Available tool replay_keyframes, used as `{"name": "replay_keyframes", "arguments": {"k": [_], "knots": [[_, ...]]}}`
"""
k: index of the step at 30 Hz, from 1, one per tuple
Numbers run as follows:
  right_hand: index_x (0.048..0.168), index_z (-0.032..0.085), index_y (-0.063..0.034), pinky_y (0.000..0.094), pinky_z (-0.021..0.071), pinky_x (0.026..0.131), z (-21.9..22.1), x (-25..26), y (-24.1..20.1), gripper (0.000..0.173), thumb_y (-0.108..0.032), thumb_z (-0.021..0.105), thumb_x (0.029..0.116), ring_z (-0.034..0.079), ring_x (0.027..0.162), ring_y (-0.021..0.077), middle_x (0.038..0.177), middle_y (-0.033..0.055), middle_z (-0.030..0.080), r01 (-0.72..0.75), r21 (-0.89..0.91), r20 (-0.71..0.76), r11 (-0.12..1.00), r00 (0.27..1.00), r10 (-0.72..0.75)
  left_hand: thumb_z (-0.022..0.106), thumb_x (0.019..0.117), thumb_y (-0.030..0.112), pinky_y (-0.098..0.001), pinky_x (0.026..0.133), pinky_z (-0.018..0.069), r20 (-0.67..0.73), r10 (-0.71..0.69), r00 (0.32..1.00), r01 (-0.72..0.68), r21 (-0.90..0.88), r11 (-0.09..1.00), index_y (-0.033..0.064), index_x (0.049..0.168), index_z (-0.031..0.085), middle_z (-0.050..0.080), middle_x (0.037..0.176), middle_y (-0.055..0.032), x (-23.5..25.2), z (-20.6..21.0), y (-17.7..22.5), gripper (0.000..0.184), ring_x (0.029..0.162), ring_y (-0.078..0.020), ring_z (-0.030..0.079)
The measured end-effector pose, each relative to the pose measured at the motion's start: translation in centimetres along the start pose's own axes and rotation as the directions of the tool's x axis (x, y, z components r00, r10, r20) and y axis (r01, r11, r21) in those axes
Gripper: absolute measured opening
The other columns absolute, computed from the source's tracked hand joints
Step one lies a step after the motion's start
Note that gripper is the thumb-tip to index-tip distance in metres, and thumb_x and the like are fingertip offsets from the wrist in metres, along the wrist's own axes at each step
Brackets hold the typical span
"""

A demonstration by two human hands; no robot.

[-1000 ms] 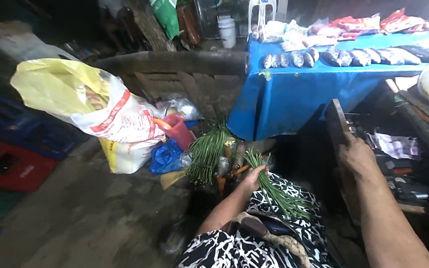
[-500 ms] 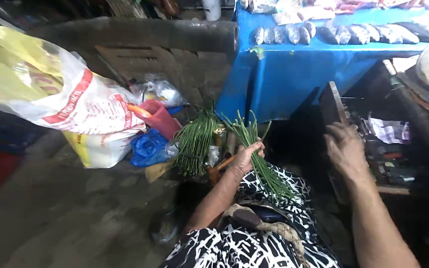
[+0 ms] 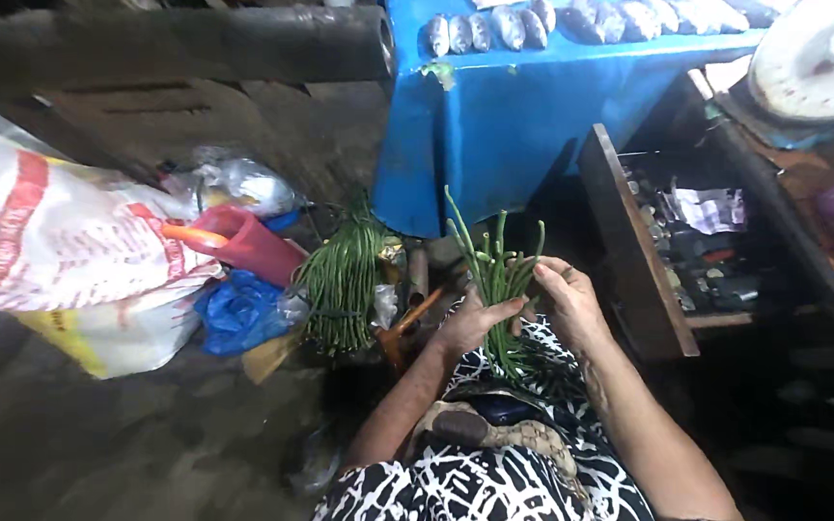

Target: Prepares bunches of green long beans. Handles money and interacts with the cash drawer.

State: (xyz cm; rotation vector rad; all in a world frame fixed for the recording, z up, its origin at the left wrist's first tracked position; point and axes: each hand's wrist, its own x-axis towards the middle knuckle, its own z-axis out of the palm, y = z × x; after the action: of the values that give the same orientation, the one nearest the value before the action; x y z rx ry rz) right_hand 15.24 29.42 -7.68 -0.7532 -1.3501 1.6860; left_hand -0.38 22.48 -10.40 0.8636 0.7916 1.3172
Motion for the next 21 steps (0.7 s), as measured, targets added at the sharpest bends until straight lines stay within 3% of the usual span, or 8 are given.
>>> {"name": "replay_keyframes", "arguments": {"k": [4,6,8,11,13,16,19,21], "knots": [[0.112,0.065,-0.0030,0.0263,0.0590,0.063,0.5,-0.7,-0.6,0.024,-0.014,0.044,0.1056,0.069,0.075,0.0121,0.096,0.0098,0.074,-0.089,0.118,-0.095,0.989,0.990,0.100,0.068,0.0961,0.012,-0.0333,0.066,0.0629,0.046,-0.040,0.998,0.040,-0.008,0.999,0.0088,0.144,0.043,0.072,0.100,-0.0104,0.0,0.2,-0.5,0.053,0.075,-0.0211,0.072],[0.110,0.065,-0.0034,0.0281,0.0594,0.067,0.2,-0.9,-0.7,0.026,-0.014,0.043,0.1063,0.069,0.078,0.0138,0.099,0.0095,0.072,-0.059,0.129,-0.161,0.990,0.984,0.080,0.066,0.0968,0.009,-0.0371,0.072,0.0640,-0.028,-0.020,0.999,0.020,0.003,1.000,0.0005,0.129,0.053,0.073,0.099,-0.0123,0.2,0.7,-0.4,0.036,0.079,-0.0230,0.073],[0.111,0.065,-0.0026,0.0325,0.0610,0.080,-0.4,-1.0,-1.0,0.028,-0.014,0.040,0.1066,0.073,0.090,0.0179,0.104,0.0116,0.075,0.019,0.156,-0.211,0.988,0.977,0.015,0.063,0.0968,0.008,-0.0400,0.082,0.0627,-0.123,0.034,0.992,-0.033,0.009,0.999,-0.0019,0.110,0.062,0.073,0.097,-0.0127,0.5,0.8,-0.6,0.017,0.085,-0.0231,0.073],[0.112,0.062,-0.0050,0.0383,0.0630,0.087,-2.2,-1.2,-2.6,0.026,-0.012,0.038,0.1080,0.076,0.091,0.0222,0.098,0.0106,0.077,0.150,0.195,-0.277,0.969,0.956,-0.092,0.059,0.1001,0.010,-0.0426,0.092,0.0604,-0.186,0.121,0.975,-0.125,-0.010,0.992,0.0006,0.104,0.064,0.076,0.098,-0.0151,0.7,0.4,-1.0,0.011,0.092,-0.0259,0.075],[0.115,0.063,-0.0089,0.0373,0.0637,0.083,-3.8,-1.4,-4.2,0.024,-0.011,0.040,0.1069,0.076,0.085,0.0191,0.092,0.0054,0.077,0.258,0.161,-0.322,0.953,0.926,-0.196,0.058,0.1020,0.017,-0.0376,0.083,0.0620,-0.208,0.158,0.965,-0.160,0.005,0.987,0.0038,0.106,0.064,0.075,0.088,-0.0102,0.8,0.0,-0.9,0.015,0.082,-0.0216,0.074],[0.117,0.059,-0.0096,0.0370,0.0644,0.082,-5.5,-1.5,-6.5,0.023,-0.003,0.040,0.1052,0.076,0.089,0.0198,0.102,0.0064,0.076,0.368,0.144,-0.334,0.919,0.892,-0.304,0.058,0.1035,0.027,-0.0275,0.062,0.0561,-0.224,0.203,0.953,-0.215,-0.031,0.976,0.0064,0.111,0.064,0.063,0.069,-0.0014,1.1,-0.3,-0.9,0.022,0.059,-0.0115,0.061],[0.113,0.063,-0.0084,0.0256,0.0617,0.069,-5.0,-1.4,-6.6,0.028,-0.001,0.039,0.1012,0.072,0.084,0.0128,0.113,0.0062,0.073,0.236,0.126,-0.294,0.964,0.936,-0.191,0.053,0.1056,0.034,-0.0250,0.054,0.0529,-0.207,0.186,0.961,-0.204,-0.068,0.977,0.0044,0.128,0.054,0.061,0.068,-0.0012,1.2,0.1,-0.7,0.037,0.051,-0.0093,0.057],[0.115,0.063,-0.0039,0.0226,0.0582,0.064,-4.1,-1.4,-5.3,0.028,-0.002,0.038,0.1016,0.070,0.078,0.0108,0.114,0.0072,0.072,0.067,0.111,-0.276,0.991,0.960,-0.034,0.043,0.1079,0.028,-0.0245,0.053,0.0528,-0.199,0.143,0.970,-0.155,-0.049,0.987,0.0050,0.119,0.050,0.061,0.072,-0.0018,1.1,0.9,-0.6,0.026,0.051,-0.0090,0.055]]}}
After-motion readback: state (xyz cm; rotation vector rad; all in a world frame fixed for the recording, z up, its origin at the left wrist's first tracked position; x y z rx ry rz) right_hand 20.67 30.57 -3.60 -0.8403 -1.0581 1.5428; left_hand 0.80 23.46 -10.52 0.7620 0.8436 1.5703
